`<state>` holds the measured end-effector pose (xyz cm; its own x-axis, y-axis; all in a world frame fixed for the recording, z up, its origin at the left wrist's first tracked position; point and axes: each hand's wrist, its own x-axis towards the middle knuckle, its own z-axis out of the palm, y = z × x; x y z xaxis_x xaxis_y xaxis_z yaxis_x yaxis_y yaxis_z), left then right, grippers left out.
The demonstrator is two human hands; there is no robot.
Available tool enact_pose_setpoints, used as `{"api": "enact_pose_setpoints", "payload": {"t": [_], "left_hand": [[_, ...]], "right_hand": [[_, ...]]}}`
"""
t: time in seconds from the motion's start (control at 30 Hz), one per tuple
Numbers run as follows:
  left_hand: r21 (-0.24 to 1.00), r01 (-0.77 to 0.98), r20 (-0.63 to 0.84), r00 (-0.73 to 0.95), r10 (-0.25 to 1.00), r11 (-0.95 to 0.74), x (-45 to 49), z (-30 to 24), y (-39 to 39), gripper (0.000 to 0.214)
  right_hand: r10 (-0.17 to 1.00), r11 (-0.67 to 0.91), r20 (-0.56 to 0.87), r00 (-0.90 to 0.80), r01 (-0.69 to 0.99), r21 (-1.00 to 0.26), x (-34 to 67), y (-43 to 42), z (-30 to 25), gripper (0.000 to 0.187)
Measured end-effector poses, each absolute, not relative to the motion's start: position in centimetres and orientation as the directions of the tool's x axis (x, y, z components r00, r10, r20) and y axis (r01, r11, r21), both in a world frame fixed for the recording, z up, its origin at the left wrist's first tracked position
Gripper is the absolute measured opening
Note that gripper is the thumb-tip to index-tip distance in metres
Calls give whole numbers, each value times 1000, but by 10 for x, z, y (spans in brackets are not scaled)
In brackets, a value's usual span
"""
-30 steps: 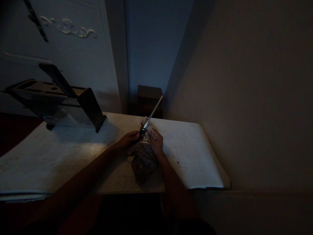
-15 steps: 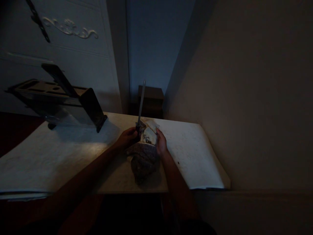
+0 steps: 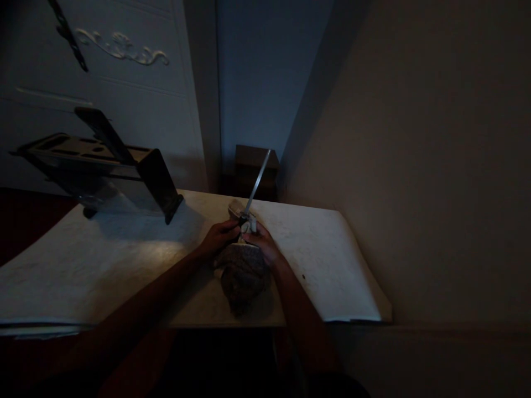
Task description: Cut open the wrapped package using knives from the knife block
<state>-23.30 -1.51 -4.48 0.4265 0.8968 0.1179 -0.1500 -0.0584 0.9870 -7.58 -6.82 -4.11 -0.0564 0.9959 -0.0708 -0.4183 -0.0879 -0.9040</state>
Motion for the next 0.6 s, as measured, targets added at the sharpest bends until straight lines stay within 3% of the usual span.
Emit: {"api": "enact_pose_setpoints", "payload": {"t": [0.2, 0.37, 0.6], "left_hand": [[994, -104, 68, 393, 917, -29, -231, -44, -16, 36], [984, -161, -31, 282, 959, 79, -228, -51, -18, 42], [987, -111, -96, 203, 975, 120, -224, -48, -18, 47]], "right_hand": [[992, -123, -128, -13, -372, -920, -81, -68, -47, 50], [995, -76, -92, 46, -269, -960, -82, -65, -50, 46], [982, -4, -60, 177, -300, -954, -83, -59, -58, 40]]}}
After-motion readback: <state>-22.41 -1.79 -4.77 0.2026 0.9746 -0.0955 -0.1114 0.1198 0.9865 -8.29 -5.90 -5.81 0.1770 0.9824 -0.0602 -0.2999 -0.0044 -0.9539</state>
